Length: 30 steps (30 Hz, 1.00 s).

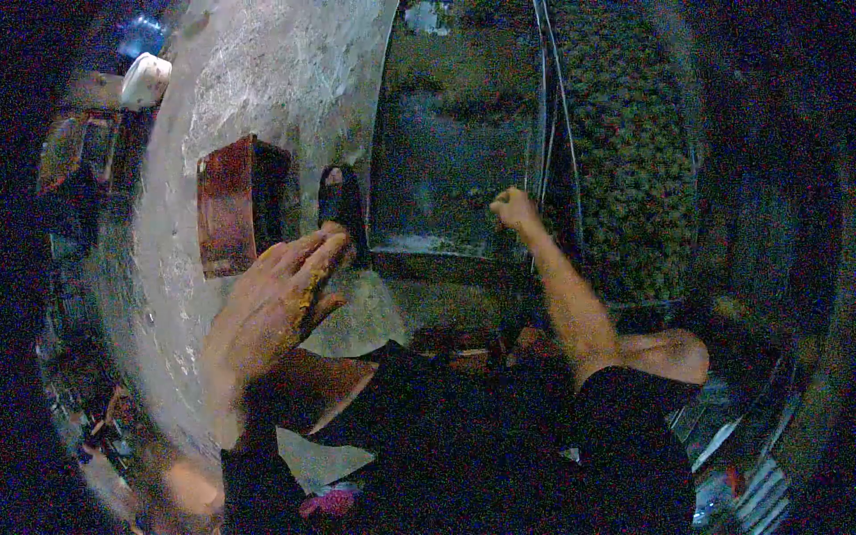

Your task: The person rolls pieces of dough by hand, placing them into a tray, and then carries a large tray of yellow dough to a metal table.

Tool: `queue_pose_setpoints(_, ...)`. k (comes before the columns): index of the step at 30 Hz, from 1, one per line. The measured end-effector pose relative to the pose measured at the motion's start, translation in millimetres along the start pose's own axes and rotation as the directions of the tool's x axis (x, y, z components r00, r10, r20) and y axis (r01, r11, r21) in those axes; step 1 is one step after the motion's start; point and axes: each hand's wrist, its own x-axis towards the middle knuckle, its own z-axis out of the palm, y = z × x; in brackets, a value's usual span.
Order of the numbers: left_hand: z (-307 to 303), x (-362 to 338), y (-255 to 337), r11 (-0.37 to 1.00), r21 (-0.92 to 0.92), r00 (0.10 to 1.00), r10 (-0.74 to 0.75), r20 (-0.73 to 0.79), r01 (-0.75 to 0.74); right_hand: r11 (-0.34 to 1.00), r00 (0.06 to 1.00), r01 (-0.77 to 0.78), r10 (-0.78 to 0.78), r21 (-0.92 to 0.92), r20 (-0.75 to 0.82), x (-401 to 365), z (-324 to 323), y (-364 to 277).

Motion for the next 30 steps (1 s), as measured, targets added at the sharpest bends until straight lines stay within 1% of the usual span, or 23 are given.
queue_pose_setpoints(1, -2, 0, 1, 1.0, -0.019, 1.0, -0.004, 0.006, 0.005, 0.929, 0.974, 0.178, -0.214, -0.324, -0.08, 9, 6, 20)
queue_pose_setpoints(2, -3, 0, 1, 0.999, -0.037, 1.0, -0.011, 0.01, 0.012, 0.727, 0.898, 0.291, -0.432, -0.621, -0.085, 7, 11, 19)
queue_pose_setpoints(3, -2, -1, 0, 0.999, -0.03, 1.0, -0.012, 0.003, 0.012, 0.699, 0.923, 0.239, -0.379, -0.674, -0.067, 1, 12, 18)
queue_pose_setpoints(4, -2, -2, -1, 1.0, -0.02, 1.0, 0.003, -0.021, -0.003, 0.697, 0.919, 0.244, -0.388, -0.674, -0.069, -10, 11, 7)
queue_pose_setpoints(6, -1, -5, -3, 1.0, 0.0, 0.998, 0.016, -0.061, -0.016, 0.751, 0.972, 0.039, -0.183, -0.659, -0.151, -25, 9, -11)
queue_pose_setpoints(7, -1, -6, -4, 1.0, -0.009, 0.998, 0.007, -0.062, -0.007, 0.748, 0.968, 0.046, -0.196, -0.662, -0.155, -27, 7, -7)
queue_pose_setpoints(9, 1, -9, -6, 1.0, -0.018, 0.997, 0.003, -0.078, -0.004, 0.801, 0.934, 0.267, -0.352, -0.535, -0.062, -27, -3, 11)
queue_pose_setpoints(10, 3, -11, -9, 0.999, -0.027, 0.996, 0.015, -0.092, -0.017, 0.796, 0.929, 0.271, -0.364, -0.542, -0.07, -33, -6, 4)
queue_pose_setpoints(12, 9, -13, -15, 0.999, -0.024, 0.992, 0.034, -0.125, -0.037, 0.757, 0.972, 0.202, -0.234, -0.622, 0.031, -45, -15, -13)
queue_pose_setpoints(13, 13, -14, -19, 0.996, -0.04, 0.985, 0.068, -0.157, -0.076, 0.723, 0.925, 0.254, -0.375, -0.642, -0.056, -45, -14, -2)
queue_pose_setpoints(14, 15, -15, -21, 0.992, -0.054, 0.976, 0.102, -0.19, -0.114, 0.718, 0.917, 0.262, -0.394, -0.645, -0.066, -47, -13, -4)
queue_pose_setpoints(16, 15, -17, -18, 0.992, -0.051, 0.974, 0.101, -0.203, -0.114, 0.828, 0.956, 0.238, -0.293, -0.507, -0.03, -51, -15, -7)
queue_pose_setpoints(17, 13, -18, -18, 0.992, -0.061, 0.975, 0.096, -0.201, -0.111, 0.803, 0.926, 0.308, -0.376, -0.511, -0.032, -60, -13, -12)
queue_pose_setpoints(18, 11, -19, -17, 0.992, -0.046, 0.97, 0.104, -0.219, -0.117, 0.797, 0.918, 0.318, -0.395, -0.513, -0.044, -66, -11, -20)
queue_pose_setpoints(20, 6, -22, -16, 0.989, -0.105, 0.987, 0.085, -0.138, -0.1, 0.669, 0.913, 0.145, -0.375, -0.728, -0.163, -84, -3, -44)
queue_pose_setpoints(21, 8, -22, -18, 0.987, -0.106, 0.982, 0.107, -0.153, -0.124, 0.733, 0.933, 0.128, -0.318, -0.669, -0.17, -95, -3, -56)
queue_pose_setpoints(22, 11, -22, -20, 0.988, -0.092, 0.98, 0.109, -0.169, -0.126, 0.731, 0.925, 0.139, -0.337, -0.668, -0.177, -94, 1, -53)
queue_pose_setpoints(24, 14, -23, -20, 0.988, -0.084, 0.976, 0.112, -0.186, -0.129, 0.739, 0.888, 0.233, -0.427, -0.632, -0.172, -76, 1, -34)
queue_pose_setpoints(25, 10, -27, -17, 0.989, -0.081, 0.974, 0.108, -0.199, -0.126, 0.832, 0.99, 0.136, -0.139, -0.538, 0.035, -76, -9, -47)
queue_pose_setpoints(26, 8, -28, -15, 0.99, -0.066, 0.971, 0.11, -0.214, -0.126, 0.83, 0.987, 0.151, -0.16, -0.537, 0.029, -65, -13, -38)
queue_pose_setpoints(28, 8, -27, -18, 0.991, -0.1, 0.99, 0.081, -0.12, -0.093, 0.937, 0.964, 0.199, -0.24, -0.288, -0.115, -37, -11, -6)
queue_pose_setpoints(29, 16, -23, -26, 0.99, -0.096, 0.989, 0.096, -0.109, -0.107, 0.93, 0.957, 0.222, -0.266, -0.293, -0.12, -55, -9, -23)
queue_pose_setpoints(30, 17, -23, -30, 0.991, -0.083, 0.987, 0.093, -0.13, -0.104, 0.993, 0.99, 0.102, -0.096, 0.059, -0.101, -86, -5, -45)
